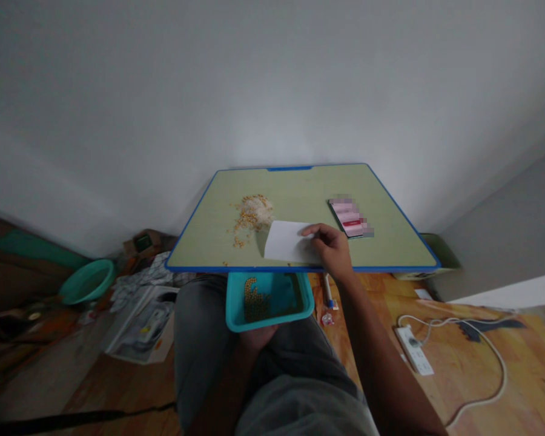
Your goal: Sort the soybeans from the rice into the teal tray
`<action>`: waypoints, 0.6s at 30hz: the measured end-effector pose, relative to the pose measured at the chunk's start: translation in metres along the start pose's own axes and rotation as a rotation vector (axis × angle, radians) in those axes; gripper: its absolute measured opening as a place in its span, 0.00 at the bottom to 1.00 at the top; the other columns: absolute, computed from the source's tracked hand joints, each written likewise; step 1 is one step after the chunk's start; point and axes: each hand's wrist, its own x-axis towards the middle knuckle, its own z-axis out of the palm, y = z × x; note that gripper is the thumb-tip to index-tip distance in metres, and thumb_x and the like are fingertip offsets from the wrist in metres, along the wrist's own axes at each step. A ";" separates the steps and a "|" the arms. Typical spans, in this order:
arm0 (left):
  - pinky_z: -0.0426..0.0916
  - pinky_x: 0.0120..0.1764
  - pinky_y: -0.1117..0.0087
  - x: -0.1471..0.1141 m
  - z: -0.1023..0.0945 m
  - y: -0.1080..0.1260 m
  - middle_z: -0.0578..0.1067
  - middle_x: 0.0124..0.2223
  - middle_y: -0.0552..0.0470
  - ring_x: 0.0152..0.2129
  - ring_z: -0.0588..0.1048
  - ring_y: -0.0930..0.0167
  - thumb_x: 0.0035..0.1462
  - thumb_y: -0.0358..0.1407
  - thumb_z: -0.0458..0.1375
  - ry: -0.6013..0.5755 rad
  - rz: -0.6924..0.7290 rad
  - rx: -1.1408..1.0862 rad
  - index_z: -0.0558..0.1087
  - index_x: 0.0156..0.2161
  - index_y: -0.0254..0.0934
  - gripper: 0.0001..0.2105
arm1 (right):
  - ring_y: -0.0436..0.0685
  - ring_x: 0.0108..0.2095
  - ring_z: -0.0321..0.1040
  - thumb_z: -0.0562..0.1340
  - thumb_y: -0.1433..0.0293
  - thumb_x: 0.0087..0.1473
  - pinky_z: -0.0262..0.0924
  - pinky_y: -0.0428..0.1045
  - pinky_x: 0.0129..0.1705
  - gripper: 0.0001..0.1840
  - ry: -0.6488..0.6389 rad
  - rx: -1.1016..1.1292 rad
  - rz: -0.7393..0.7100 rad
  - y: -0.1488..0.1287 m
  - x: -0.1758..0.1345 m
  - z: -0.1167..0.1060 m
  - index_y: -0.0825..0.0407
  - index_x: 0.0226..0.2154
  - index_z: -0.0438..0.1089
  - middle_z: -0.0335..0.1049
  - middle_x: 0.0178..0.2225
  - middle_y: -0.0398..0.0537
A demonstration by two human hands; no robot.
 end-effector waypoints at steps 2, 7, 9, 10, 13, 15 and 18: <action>0.80 0.65 0.45 0.000 0.001 0.002 0.65 0.82 0.44 0.71 0.78 0.66 0.67 0.48 0.06 -0.013 -0.031 -0.034 0.47 0.86 0.31 0.53 | 0.54 0.25 0.62 0.63 0.66 0.41 0.51 0.50 0.29 0.14 0.066 -0.020 0.014 0.001 0.000 -0.001 0.48 0.31 0.83 0.79 0.29 0.46; 0.80 0.63 0.41 0.003 -0.002 -0.002 0.64 0.83 0.41 0.69 0.81 0.63 0.70 0.51 0.09 0.004 -0.045 -0.122 0.49 0.86 0.34 0.51 | 0.58 0.30 0.70 0.64 0.66 0.43 0.60 0.52 0.32 0.09 0.022 -0.027 -0.010 0.001 0.000 -0.002 0.48 0.28 0.81 0.81 0.30 0.48; 0.79 0.63 0.39 0.003 -0.004 -0.005 0.63 0.82 0.39 0.68 0.82 0.62 0.71 0.49 0.10 0.037 -0.061 -0.183 0.46 0.86 0.33 0.48 | 0.60 0.34 0.74 0.65 0.66 0.44 0.64 0.53 0.37 0.09 0.002 -0.006 -0.029 -0.001 0.000 -0.002 0.47 0.28 0.81 0.84 0.33 0.48; 0.78 0.64 0.39 0.003 -0.004 -0.005 0.62 0.83 0.40 0.68 0.82 0.62 0.71 0.48 0.10 0.044 -0.073 -0.211 0.43 0.87 0.33 0.48 | 0.60 0.35 0.75 0.65 0.66 0.44 0.65 0.53 0.38 0.09 -0.004 0.004 -0.032 -0.002 0.000 -0.003 0.47 0.29 0.82 0.84 0.33 0.48; 0.75 0.69 0.41 0.001 -0.005 -0.005 0.62 0.83 0.44 0.71 0.79 0.65 0.71 0.51 0.10 -0.007 -0.073 -0.273 0.43 0.87 0.35 0.48 | 0.60 0.36 0.77 0.67 0.66 0.47 0.66 0.52 0.39 0.09 -0.067 0.033 -0.029 -0.005 -0.001 -0.006 0.46 0.31 0.84 0.86 0.36 0.48; 0.74 0.70 0.40 0.001 -0.006 -0.007 0.63 0.83 0.44 0.72 0.78 0.63 0.71 0.54 0.11 -0.061 -0.047 -0.297 0.47 0.87 0.36 0.50 | 0.60 0.37 0.78 0.69 0.65 0.50 0.67 0.52 0.39 0.08 -0.144 0.038 -0.032 -0.008 -0.001 -0.007 0.46 0.33 0.85 0.87 0.37 0.48; 0.70 0.73 0.37 0.005 -0.014 -0.017 0.63 0.84 0.45 0.74 0.76 0.59 0.72 0.61 0.17 -0.123 0.005 -0.357 0.52 0.86 0.41 0.50 | 0.62 0.40 0.80 0.70 0.63 0.56 0.69 0.54 0.42 0.08 -0.241 0.010 -0.067 -0.011 -0.001 -0.005 0.46 0.36 0.86 0.88 0.40 0.49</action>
